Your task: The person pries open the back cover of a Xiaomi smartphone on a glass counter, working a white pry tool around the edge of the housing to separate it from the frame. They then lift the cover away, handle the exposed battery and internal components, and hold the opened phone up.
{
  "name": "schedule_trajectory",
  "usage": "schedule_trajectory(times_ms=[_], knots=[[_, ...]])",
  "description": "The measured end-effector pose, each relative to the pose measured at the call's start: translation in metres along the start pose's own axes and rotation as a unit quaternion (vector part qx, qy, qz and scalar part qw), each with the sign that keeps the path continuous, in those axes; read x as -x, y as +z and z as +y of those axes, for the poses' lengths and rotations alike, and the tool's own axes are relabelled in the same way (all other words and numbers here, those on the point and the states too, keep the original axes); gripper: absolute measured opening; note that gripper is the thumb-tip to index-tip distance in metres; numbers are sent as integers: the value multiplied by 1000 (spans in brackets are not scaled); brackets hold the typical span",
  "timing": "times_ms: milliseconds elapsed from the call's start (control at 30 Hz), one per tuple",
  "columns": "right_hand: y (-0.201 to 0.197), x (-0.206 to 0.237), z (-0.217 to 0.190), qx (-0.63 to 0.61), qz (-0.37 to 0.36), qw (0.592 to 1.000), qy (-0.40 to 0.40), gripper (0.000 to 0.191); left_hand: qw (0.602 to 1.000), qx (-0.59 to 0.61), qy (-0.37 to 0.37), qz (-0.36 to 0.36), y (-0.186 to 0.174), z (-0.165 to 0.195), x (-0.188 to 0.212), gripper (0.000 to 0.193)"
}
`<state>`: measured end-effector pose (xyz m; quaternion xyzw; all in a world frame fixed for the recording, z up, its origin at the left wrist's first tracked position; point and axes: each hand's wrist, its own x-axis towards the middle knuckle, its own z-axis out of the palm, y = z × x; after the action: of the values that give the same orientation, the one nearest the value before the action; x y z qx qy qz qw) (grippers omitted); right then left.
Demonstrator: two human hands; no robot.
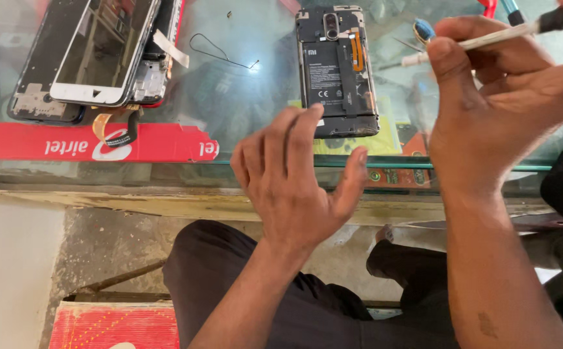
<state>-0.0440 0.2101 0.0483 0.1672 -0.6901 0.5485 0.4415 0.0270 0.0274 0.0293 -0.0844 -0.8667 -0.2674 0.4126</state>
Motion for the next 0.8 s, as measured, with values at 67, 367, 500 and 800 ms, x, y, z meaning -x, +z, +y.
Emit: schedule_trajectory(times_ms=[67, 367, 500, 800], knots=[[-1, -3, 2, 97, -37, 992, -65, 46, 999, -11, -29, -23, -3, 13, -17, 64], [5, -10, -9, 310, -240, 914, -107, 26, 988, -47, -62, -130, 15, 23, -65, 54], [8, -7, -15, 321, -205, 915, -131, 25, 995, -31, -29, -92, 8, 9, -67, 55], [12, 9, -35, 264, -136, 949, -103, 22, 956, 168, -191, -145, -32, -3, -79, 34]])
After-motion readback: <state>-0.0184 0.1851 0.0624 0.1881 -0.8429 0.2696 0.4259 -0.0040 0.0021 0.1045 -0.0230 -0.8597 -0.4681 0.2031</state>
